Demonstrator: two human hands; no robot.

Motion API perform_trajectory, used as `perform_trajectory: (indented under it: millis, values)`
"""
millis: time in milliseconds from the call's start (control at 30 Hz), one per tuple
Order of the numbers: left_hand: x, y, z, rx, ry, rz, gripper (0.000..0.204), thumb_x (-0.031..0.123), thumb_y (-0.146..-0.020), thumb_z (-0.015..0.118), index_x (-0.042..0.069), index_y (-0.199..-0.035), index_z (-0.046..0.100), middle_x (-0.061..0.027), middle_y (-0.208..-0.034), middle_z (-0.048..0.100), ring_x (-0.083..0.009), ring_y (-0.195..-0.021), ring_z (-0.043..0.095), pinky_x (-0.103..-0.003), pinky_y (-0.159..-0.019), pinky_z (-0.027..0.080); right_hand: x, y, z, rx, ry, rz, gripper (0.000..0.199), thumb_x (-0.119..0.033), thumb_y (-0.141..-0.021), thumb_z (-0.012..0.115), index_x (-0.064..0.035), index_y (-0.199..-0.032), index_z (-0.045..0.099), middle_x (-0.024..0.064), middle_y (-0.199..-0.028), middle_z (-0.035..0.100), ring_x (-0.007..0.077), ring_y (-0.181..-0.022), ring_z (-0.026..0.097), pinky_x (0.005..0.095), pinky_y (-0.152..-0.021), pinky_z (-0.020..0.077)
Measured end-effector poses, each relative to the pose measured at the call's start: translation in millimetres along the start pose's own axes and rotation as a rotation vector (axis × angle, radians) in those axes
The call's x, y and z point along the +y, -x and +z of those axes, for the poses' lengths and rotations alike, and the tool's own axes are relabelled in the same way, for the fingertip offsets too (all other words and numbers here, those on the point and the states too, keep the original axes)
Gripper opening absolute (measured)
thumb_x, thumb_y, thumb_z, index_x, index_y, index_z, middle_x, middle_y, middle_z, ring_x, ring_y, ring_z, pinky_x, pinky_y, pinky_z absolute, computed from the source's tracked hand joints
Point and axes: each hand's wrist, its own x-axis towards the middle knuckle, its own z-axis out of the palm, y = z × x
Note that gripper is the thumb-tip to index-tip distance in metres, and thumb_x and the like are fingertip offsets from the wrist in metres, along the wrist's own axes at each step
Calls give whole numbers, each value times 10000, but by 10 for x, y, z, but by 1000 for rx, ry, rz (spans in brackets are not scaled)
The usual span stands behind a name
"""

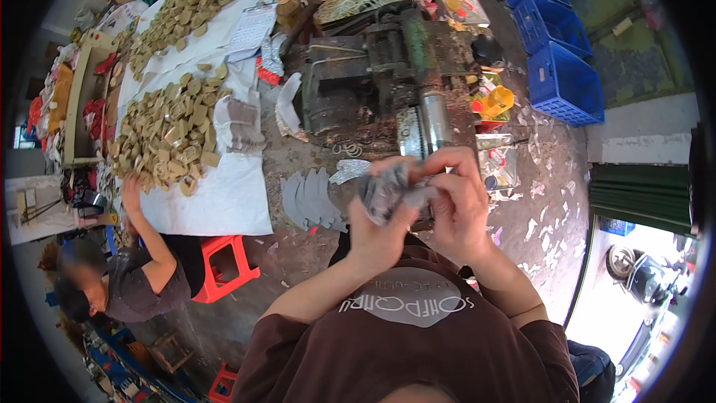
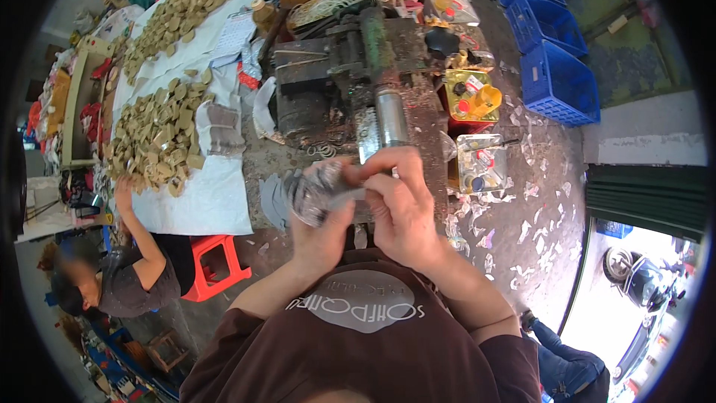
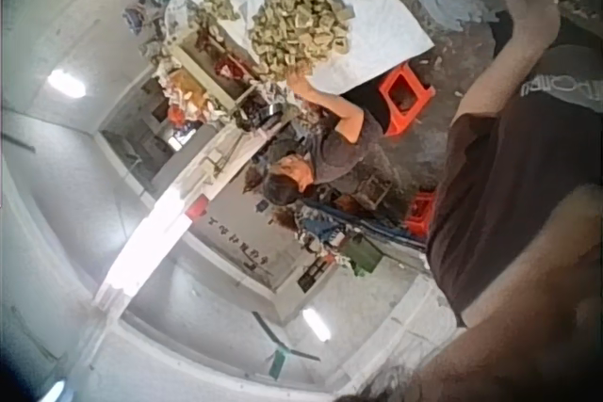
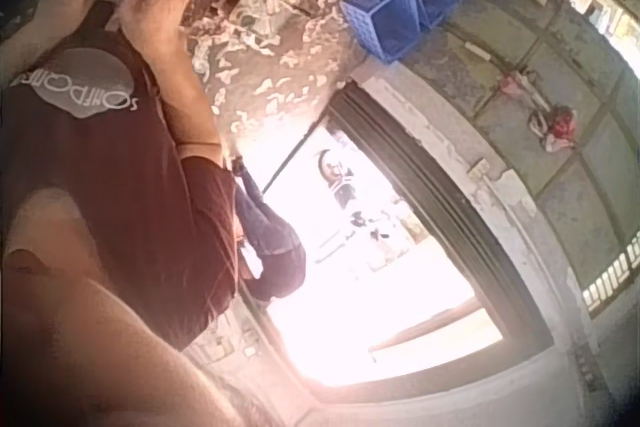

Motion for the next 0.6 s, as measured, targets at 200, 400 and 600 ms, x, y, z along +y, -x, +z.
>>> perform_trajectory:
  millis: [200, 400, 600]
  values:
    - [-141, -195, -505, -103, -473, -329, 404, 17, -785, 616, 8, -1173, 503, -114, -1037, 571, -205, -995, 547, -323, -843, 429, 333, -346, -931, -294, 386, 314, 108, -27, -836, 552, -41, -942, 538, 155, -868, 622, 362, -742, 607, 404, -639, 469]
    - [-197, -175, -202, -523, -970, -62, 625, -6, -711, 660, 51, -1289, 431, -164, -1305, 385, -386, -1201, 408, -407, -978, 373, 652, -151, -762, -528, 434, 373, 76, -100, -836, 567, -48, -889, 583, 140, -794, 619, 337, -791, 596, 410, -703, 447]
    - [-197, -211, -208, -409, -845, -153, 508, 7, -727, 633, 29, -1214, 492, -153, -1242, 449, -379, -1156, 456, -397, -964, 385, 654, -162, -615, -252, 335, 264, 219, -55, -812, 606, -16, -1027, 588, 140, -812, 619, 289, -757, 597, 378, -661, 457]
